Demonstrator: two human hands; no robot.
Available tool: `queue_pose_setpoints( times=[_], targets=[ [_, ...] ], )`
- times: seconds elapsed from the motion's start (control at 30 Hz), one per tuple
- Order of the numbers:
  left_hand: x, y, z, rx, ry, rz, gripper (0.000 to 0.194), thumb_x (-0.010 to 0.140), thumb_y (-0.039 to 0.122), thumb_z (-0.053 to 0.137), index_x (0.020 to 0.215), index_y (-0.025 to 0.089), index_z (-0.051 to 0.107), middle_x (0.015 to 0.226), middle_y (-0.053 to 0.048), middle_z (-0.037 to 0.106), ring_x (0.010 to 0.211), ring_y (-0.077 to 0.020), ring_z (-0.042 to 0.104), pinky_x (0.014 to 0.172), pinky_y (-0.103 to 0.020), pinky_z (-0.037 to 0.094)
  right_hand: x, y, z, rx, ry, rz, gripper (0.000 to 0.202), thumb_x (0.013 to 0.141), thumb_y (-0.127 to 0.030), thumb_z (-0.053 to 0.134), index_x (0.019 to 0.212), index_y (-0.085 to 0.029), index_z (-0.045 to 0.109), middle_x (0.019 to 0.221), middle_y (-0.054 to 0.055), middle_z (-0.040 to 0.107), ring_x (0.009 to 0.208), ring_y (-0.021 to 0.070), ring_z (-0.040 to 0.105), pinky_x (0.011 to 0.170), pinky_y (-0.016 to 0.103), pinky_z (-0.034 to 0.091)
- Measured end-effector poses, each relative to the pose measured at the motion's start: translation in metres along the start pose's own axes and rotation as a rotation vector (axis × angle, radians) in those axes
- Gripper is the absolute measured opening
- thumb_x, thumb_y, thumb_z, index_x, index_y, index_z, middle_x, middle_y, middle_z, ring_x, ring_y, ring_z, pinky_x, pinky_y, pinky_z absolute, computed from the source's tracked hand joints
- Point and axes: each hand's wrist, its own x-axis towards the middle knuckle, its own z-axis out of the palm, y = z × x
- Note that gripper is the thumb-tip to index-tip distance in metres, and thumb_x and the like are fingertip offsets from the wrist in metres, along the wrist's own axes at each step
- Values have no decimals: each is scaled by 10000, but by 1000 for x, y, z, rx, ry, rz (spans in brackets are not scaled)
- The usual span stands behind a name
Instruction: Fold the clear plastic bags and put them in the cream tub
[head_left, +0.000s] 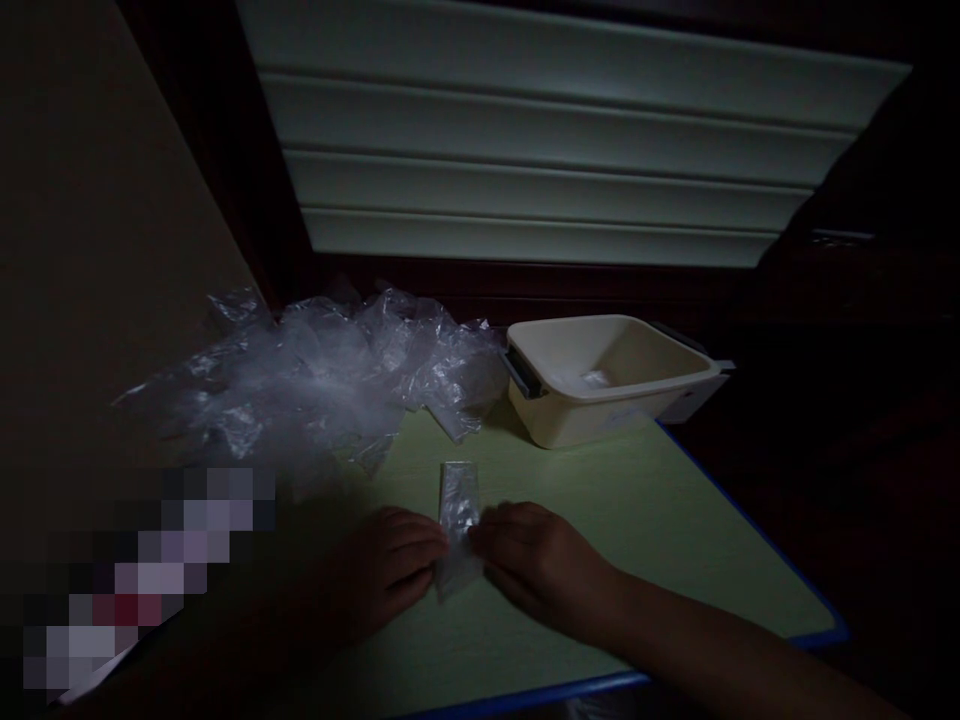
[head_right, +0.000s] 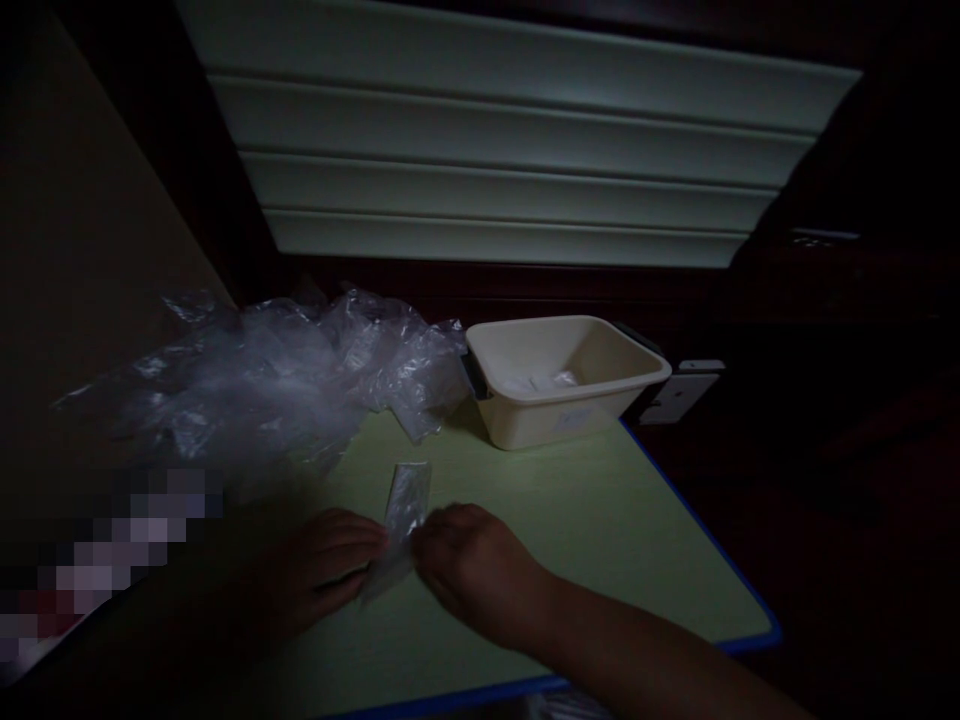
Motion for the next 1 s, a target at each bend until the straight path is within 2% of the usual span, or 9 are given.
queue_pose_setpoints(
  times=[0.17,0.3,0.4,0.53,0.67,0.8,1.0],
  targets=[
    [4,-4,-3,-9,-67,-22,341,911,116,325,1015,177,644,1014,39,698,947,-137,657,881,-226,507,2,-2,-3,110,9,79,180,921,-144,458,1000,-153,620,916,70,699,860,173,635,796,295,477],
    [2,-7,0,-8,-6,-71,398,938,141,251,974,163,647,973,37,697,899,-159,669,825,-269,539,3,-5,-3,149,19,121,171,888,-216,546,1020,-139,623,918,86,692,890,202,627,813,330,463],
    [-1,-13,5,-44,4,-40,322,932,125,341,993,195,649,984,20,700,912,-150,668,825,-262,547,3,-6,0,182,41,140,219,878,-318,596,1004,-143,636,909,93,690,897,220,620,807,353,453],
    [-2,-20,10,-103,16,7,221,935,162,444,934,193,662,921,-20,712,870,-160,665,787,-268,543,4,-6,6,232,83,128,146,908,-241,555,946,-153,665,888,78,693,878,207,615,797,347,438],
    [2,-20,9,-160,16,-7,223,951,202,459,850,184,658,865,-33,688,795,-142,649,711,-239,524,5,-8,10,252,109,127,165,907,-199,530,875,-154,686,875,77,684,847,203,606,769,342,444],
    [5,-18,8,-221,6,-16,206,949,222,466,843,183,639,822,-24,684,796,-144,636,723,-242,506,6,-9,10,356,118,183,178,906,-194,504,875,-163,677,900,90,667,860,204,592,771,345,453],
    [-2,-24,16,-212,75,-143,135,938,233,486,932,187,613,817,-31,648,750,-154,621,669,-252,497,11,-7,12,459,101,320,41,844,-147,561,818,-154,592,755,63,643,693,183,579,643,316,452]
  ],
)
